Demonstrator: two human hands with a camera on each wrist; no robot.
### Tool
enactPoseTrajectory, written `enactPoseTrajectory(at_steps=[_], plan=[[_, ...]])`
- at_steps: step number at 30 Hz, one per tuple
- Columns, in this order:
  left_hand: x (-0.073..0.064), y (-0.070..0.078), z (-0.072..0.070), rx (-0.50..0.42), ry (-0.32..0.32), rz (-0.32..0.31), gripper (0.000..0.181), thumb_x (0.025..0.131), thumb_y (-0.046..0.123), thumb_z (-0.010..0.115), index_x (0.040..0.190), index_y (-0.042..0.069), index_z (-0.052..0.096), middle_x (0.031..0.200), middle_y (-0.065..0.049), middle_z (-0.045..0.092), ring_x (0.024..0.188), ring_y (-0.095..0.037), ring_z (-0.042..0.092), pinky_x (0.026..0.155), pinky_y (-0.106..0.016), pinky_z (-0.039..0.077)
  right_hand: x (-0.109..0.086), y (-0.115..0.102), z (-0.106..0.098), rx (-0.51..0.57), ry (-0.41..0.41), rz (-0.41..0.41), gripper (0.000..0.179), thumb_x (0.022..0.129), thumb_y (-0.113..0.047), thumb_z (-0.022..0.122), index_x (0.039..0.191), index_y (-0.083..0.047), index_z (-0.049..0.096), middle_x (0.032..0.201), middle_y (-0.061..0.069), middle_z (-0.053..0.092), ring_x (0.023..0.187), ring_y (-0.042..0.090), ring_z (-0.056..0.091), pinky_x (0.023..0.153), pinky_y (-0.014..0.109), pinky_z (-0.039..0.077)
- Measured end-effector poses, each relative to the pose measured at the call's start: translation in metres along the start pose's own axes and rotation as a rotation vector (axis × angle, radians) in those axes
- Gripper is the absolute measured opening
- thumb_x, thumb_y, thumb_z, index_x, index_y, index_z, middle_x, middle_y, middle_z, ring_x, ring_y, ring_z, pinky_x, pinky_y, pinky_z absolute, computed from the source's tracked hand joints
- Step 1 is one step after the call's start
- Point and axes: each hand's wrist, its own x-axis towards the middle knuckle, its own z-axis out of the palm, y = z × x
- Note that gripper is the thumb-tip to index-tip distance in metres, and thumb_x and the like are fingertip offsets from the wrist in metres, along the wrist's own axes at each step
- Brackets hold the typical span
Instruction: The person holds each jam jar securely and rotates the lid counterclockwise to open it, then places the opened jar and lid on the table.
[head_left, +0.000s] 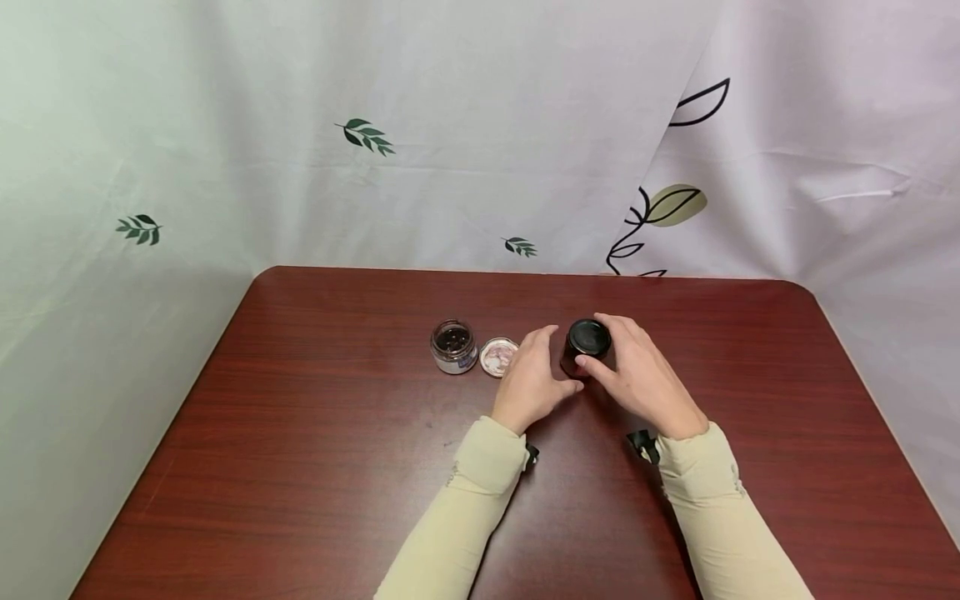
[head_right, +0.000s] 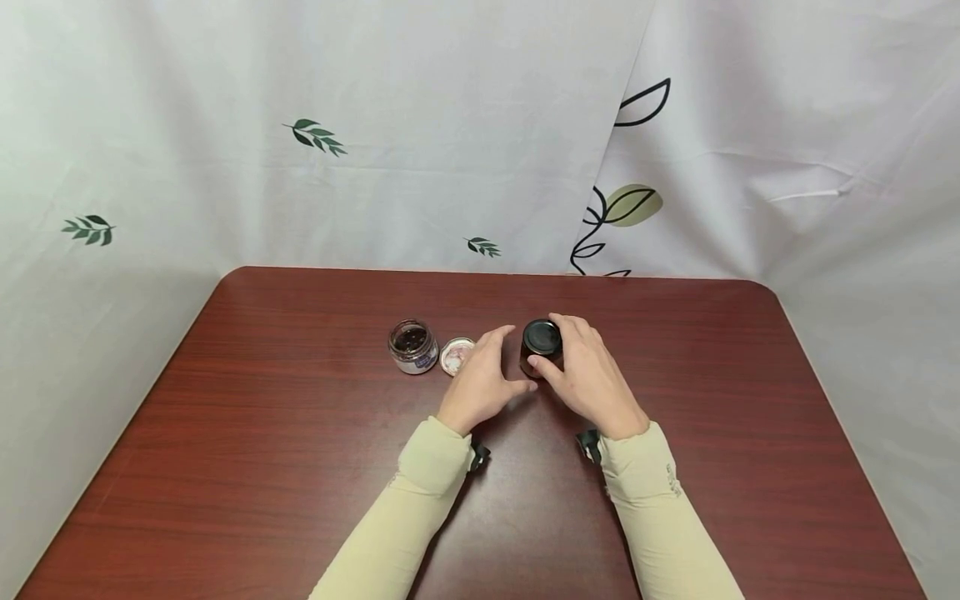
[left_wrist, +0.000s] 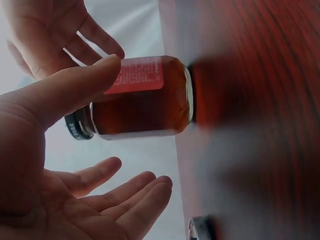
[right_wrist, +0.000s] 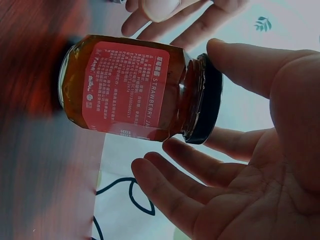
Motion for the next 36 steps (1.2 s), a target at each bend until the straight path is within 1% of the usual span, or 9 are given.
enactPoseTrajectory(at_steps=[4, 10, 17, 29, 36], plan=[[0.001, 0.001, 0.003, 0.01, -0.006, -0.006, 0.084, 0.067, 0.033, 0.081, 0.137, 0.01, 0.04, 0.135, -0.006, 0.046, 0.124, -0.018, 0.044, 0.101, -0.033, 0.035, 0.001, 0.0, 0.001, 0.006, 0.009, -0.008, 0.064, 0.084, -0.028, 0.068, 0.133, 0.002, 0.041, 0.127, 0.018, 0.047, 0.118, 0.032, 0.044, 0.097, 0.047, 0.034], [0.002, 0.002, 0.006, 0.015, -0.031, -0.021, 0.083, 0.068, 0.034, 0.08, 0.137, 0.011, 0.04, 0.134, -0.006, 0.047, 0.122, -0.018, 0.045, 0.1, -0.035, 0.037, 0.002, 0.0, 0.003, 0.013, 0.011, -0.003, 0.065, 0.083, -0.028, 0.068, 0.134, 0.001, 0.041, 0.126, 0.019, 0.048, 0.116, 0.031, 0.046, 0.096, 0.047, 0.036], [0.002, 0.002, 0.009, 0.02, -0.049, -0.03, 0.081, 0.069, 0.034, 0.08, 0.136, 0.011, 0.041, 0.133, -0.005, 0.048, 0.122, -0.017, 0.045, 0.099, -0.033, 0.038, 0.003, -0.001, 0.006, 0.02, 0.008, 0.003, 0.066, 0.083, -0.026, 0.069, 0.135, 0.001, 0.039, 0.125, 0.02, 0.048, 0.115, 0.032, 0.047, 0.095, 0.047, 0.036], [0.004, 0.0, 0.012, 0.032, -0.053, 0.012, 0.075, 0.071, 0.034, 0.079, 0.133, 0.01, 0.045, 0.123, -0.005, 0.055, 0.114, -0.018, 0.051, 0.096, -0.032, 0.04, 0.005, 0.001, 0.009, 0.034, 0.001, 0.033, 0.066, 0.082, -0.022, 0.07, 0.135, 0.0, 0.039, 0.129, 0.021, 0.046, 0.118, 0.034, 0.045, 0.095, 0.048, 0.036], [0.005, 0.001, 0.012, 0.037, -0.051, 0.019, 0.072, 0.071, 0.031, 0.078, 0.132, 0.01, 0.045, 0.119, -0.005, 0.057, 0.109, -0.018, 0.054, 0.093, -0.031, 0.041, 0.005, 0.0, 0.009, 0.044, -0.005, 0.061, 0.066, 0.081, -0.022, 0.071, 0.135, -0.001, 0.039, 0.128, 0.021, 0.047, 0.116, 0.034, 0.047, 0.095, 0.048, 0.037]])
